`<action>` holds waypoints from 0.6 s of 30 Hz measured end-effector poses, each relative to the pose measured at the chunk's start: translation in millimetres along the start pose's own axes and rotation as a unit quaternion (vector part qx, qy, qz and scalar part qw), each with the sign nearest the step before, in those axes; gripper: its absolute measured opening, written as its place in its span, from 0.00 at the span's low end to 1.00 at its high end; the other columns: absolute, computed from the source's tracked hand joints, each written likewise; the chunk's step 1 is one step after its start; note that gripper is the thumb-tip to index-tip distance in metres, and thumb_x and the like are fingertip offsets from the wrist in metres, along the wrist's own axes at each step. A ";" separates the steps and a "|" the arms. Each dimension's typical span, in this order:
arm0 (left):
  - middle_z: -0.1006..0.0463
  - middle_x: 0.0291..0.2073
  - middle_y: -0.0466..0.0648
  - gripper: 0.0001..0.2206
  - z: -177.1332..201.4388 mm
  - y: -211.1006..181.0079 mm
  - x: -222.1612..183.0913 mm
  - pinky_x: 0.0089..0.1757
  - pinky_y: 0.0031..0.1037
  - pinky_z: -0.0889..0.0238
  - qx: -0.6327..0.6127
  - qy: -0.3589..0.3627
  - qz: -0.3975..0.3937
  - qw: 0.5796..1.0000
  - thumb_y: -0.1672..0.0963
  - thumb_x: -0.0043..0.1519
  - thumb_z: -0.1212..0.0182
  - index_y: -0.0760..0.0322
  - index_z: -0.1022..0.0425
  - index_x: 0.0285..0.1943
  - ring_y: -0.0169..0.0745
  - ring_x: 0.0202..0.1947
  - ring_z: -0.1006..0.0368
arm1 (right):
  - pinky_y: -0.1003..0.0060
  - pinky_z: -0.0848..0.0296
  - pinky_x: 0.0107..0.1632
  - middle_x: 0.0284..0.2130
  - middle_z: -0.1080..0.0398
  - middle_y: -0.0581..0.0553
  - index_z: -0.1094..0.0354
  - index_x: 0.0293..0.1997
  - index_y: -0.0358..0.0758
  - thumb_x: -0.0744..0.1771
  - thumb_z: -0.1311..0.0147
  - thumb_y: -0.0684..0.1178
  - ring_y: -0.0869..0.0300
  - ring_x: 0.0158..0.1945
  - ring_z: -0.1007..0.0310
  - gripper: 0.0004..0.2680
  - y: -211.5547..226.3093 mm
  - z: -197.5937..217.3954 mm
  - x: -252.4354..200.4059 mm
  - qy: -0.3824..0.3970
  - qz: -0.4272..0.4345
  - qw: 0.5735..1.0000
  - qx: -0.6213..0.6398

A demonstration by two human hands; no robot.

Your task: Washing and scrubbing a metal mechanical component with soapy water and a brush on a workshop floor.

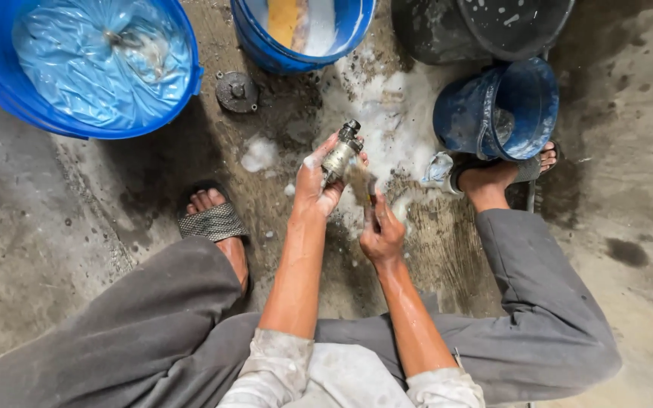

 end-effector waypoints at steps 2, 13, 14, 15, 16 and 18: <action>0.20 0.45 0.70 0.15 17.4 8.9 19.3 0.41 0.59 0.25 0.025 -0.019 -0.009 0.999 0.57 0.58 0.31 0.71 0.20 0.52 0.71 0.40 0.21 | 0.49 0.26 0.26 0.50 0.23 0.31 0.32 0.67 0.37 0.68 0.45 0.34 0.34 0.37 0.21 0.18 33.2 -6.0 53.2 -0.001 0.022 1.000 -0.014; 0.21 0.37 0.51 0.11 12.4 4.7 -5.9 0.34 0.29 0.32 0.067 -0.059 0.002 0.996 0.58 0.58 0.39 0.70 0.23 0.47 0.41 0.34 0.25 | 0.46 0.27 0.27 0.46 0.21 0.36 0.32 0.69 0.46 0.69 0.46 0.37 0.36 0.36 0.21 0.18 47.0 -6.2 64.2 0.028 0.015 0.998 -0.056; 0.19 0.38 0.59 0.10 4.1 3.5 -15.7 0.43 0.42 0.29 0.019 -0.061 0.005 0.998 0.60 0.57 0.35 0.72 0.21 0.46 0.52 0.36 0.22 | 0.46 0.27 0.27 0.45 0.21 0.35 0.33 0.69 0.44 0.69 0.45 0.37 0.36 0.35 0.21 0.18 28.9 -6.6 39.4 0.036 0.003 0.998 -0.058; 0.18 0.40 0.67 0.10 -13.1 1.2 -19.6 0.51 0.56 0.26 -0.029 -0.053 0.005 0.998 0.62 0.56 0.31 0.74 0.20 0.45 0.64 0.39 0.19 | 0.46 0.27 0.27 0.45 0.21 0.34 0.33 0.68 0.43 0.68 0.44 0.38 0.36 0.34 0.21 0.19 5.9 -7.5 24.0 0.040 0.002 0.997 -0.060; 0.18 0.40 0.67 0.10 -15.6 1.1 -15.3 0.51 0.56 0.26 -0.027 -0.045 0.005 0.999 0.62 0.56 0.31 0.74 0.20 0.45 0.64 0.39 0.19 | 0.46 0.27 0.27 0.45 0.21 0.34 0.33 0.68 0.43 0.68 0.44 0.38 0.36 0.34 0.21 0.19 7.7 -2.0 21.9 0.034 0.007 0.997 -0.062; 0.20 0.39 0.67 0.17 -7.7 -4.5 -9.2 0.42 0.59 0.26 0.059 -0.119 -0.049 0.990 0.59 0.53 0.28 0.74 0.18 0.50 0.60 0.35 0.21 | 0.46 0.29 0.24 0.44 0.21 0.35 0.35 0.71 0.44 0.69 0.48 0.38 0.35 0.32 0.22 0.19 7.4 5.2 12.3 0.052 -0.060 0.997 -0.023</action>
Point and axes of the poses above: each hand's wrist, its own x-axis towards the middle knuckle, its own z-axis out of the back of the hand, y = z × x, the point moved 3 cm from there along x, towards the middle knuckle
